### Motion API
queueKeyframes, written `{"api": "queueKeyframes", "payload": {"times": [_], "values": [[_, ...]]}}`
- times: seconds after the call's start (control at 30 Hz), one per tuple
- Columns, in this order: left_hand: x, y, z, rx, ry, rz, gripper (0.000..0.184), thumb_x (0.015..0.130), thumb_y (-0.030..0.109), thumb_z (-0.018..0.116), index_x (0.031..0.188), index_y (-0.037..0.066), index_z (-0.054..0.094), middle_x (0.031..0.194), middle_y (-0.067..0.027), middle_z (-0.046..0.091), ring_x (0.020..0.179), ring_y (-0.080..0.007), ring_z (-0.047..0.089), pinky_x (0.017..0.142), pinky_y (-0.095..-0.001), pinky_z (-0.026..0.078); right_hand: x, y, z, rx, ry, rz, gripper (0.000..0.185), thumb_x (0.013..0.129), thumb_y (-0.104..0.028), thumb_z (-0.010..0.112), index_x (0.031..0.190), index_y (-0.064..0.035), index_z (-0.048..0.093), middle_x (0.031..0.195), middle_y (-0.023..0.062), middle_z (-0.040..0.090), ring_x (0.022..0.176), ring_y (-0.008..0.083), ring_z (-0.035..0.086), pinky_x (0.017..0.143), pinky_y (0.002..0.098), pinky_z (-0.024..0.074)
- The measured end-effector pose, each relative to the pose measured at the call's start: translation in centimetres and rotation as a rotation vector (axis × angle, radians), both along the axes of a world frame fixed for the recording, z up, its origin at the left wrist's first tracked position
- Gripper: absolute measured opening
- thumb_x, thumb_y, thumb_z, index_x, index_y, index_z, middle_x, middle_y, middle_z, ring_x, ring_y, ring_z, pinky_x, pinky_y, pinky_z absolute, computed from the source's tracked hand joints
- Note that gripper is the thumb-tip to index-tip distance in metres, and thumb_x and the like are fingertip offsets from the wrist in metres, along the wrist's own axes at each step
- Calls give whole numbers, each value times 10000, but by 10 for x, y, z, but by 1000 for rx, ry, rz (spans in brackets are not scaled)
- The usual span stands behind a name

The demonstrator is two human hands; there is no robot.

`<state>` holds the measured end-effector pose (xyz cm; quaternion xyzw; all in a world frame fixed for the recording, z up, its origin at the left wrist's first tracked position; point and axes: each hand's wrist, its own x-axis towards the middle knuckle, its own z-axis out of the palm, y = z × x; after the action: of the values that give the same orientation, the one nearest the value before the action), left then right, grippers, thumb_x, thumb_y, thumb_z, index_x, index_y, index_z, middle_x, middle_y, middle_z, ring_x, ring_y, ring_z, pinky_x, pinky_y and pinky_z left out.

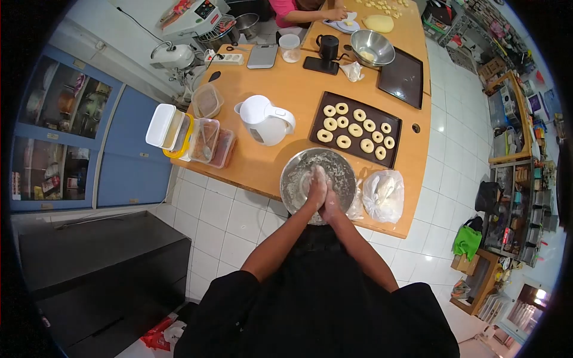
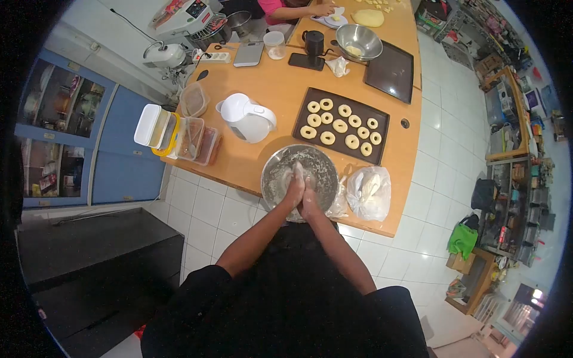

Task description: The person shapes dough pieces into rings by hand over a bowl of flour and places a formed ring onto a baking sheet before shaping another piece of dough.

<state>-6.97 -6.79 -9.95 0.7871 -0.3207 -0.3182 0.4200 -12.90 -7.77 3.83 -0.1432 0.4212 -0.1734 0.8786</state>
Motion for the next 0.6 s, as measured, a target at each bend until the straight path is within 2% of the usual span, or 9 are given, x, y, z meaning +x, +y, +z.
{"api": "queueKeyframes", "payload": {"times": [0.03,0.17,0.27,0.3,0.37,0.4,0.43,0.53,0.6], "values": [[-4,5,71,-14,264,-61,587,969,285,332,1460,68,92,1496,-203,151,1388,-316,147,1126,-369,76,-4,-2,-3,34,-95,-94,498,979,-436,328,1332,-94,409,1306,67,468,1174,191,456,1015,335,347],[-3,11,43,-103,168,-42,589,971,325,302,1462,75,93,1495,-201,154,1381,-327,167,1126,-373,79,-16,-3,-48,-131,-187,-122,513,972,-433,348,1374,-114,352,1341,29,425,1203,187,431,1019,323,339],[-11,12,19,-180,108,-31,593,972,356,280,1463,81,93,1495,-200,155,1376,-335,183,1125,-377,81,-4,1,15,50,-168,-63,537,975,-451,311,1402,-124,308,1376,25,394,1226,205,412,1044,339,308],[-9,14,29,-123,89,-79,597,971,374,272,1464,89,96,1499,-192,147,1381,-333,161,1124,-388,75,-4,-1,-6,83,-197,-47,540,972,-484,280,1379,-137,351,1326,33,448,1179,227,449,1016,371,346],[-3,20,73,-14,52,-176,605,967,410,254,1468,104,103,1507,-175,131,1392,-329,118,1120,-411,63,-8,-12,-29,93,-278,-89,560,961,-517,279,1373,-147,360,1307,36,463,1150,233,463,1002,381,360],[-2,21,78,41,31,-224,610,966,428,245,1469,112,107,1511,-167,123,1397,-327,96,1119,-422,57,-8,-16,-29,98,-321,-110,570,955,-534,279,1370,-152,364,1297,37,471,1135,236,470,995,385,367],[-15,29,68,88,-46,-272,587,967,430,236,1472,156,116,1518,-134,129,1397,-355,60,1096,-519,7,-6,-16,-30,51,-270,-113,562,960,-526,272,1366,-150,370,1286,39,477,1130,235,473,993,382,366],[0,22,61,-93,-26,-236,548,980,337,240,1458,96,128,1504,-170,139,1391,-351,93,1109,-471,48,-3,-1,-19,-76,-100,-135,540,972,-501,251,1354,-145,386,1254,47,496,1114,235,482,988,373,362],[14,11,59,-218,-11,-202,522,988,276,243,1449,56,135,1496,-194,146,1387,-349,115,1117,-438,76,-4,4,-11,27,-103,-64,503,987,-440,251,1330,-109,410,1226,58,518,1092,229,501,976,373,374]]}}
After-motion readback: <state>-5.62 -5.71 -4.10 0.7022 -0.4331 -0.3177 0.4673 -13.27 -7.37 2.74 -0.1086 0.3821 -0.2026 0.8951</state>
